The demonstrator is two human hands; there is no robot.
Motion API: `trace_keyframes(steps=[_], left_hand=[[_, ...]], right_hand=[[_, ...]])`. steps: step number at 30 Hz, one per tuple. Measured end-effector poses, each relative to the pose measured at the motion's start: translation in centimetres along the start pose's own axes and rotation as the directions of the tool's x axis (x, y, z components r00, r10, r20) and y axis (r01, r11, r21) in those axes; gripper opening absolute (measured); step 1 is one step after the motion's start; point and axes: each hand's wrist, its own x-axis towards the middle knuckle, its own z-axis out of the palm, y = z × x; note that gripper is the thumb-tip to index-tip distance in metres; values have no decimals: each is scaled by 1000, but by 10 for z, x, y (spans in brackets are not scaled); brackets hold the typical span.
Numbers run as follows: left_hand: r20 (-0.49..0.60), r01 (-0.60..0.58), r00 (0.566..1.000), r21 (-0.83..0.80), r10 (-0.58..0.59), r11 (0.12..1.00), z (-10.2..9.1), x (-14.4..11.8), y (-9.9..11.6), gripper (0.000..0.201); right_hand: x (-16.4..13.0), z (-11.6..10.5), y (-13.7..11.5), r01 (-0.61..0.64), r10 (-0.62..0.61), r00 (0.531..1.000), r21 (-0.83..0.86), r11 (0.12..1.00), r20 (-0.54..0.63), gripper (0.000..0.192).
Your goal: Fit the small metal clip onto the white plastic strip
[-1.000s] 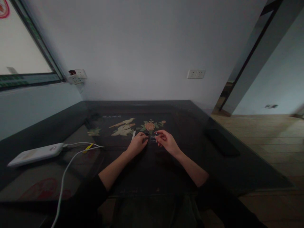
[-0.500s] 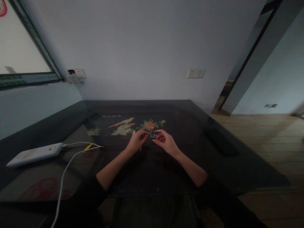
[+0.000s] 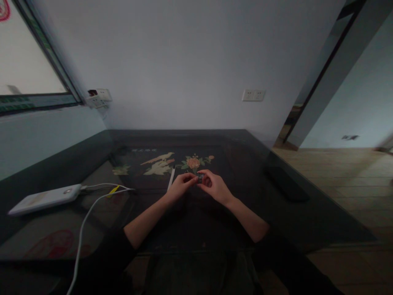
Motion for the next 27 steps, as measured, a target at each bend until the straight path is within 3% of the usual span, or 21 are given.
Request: trace_keyframes(steps=[12,23,27], left_hand=[[30,115,993,-283,-111,952,4,-4,0,32],[36,-35,999,-57,37,998,-1,-2,2,31],[41,-36,998,-36,37,999,-1,-2,2,31]], right_hand=[[-2,0,-1,16,-15,1000,16,1000,-27,38],[-1,0,-1,4,-4,1000,-7,1000,-24,37],[-2,0,-1,10,-10,1000,-6,1000,-21,37]])
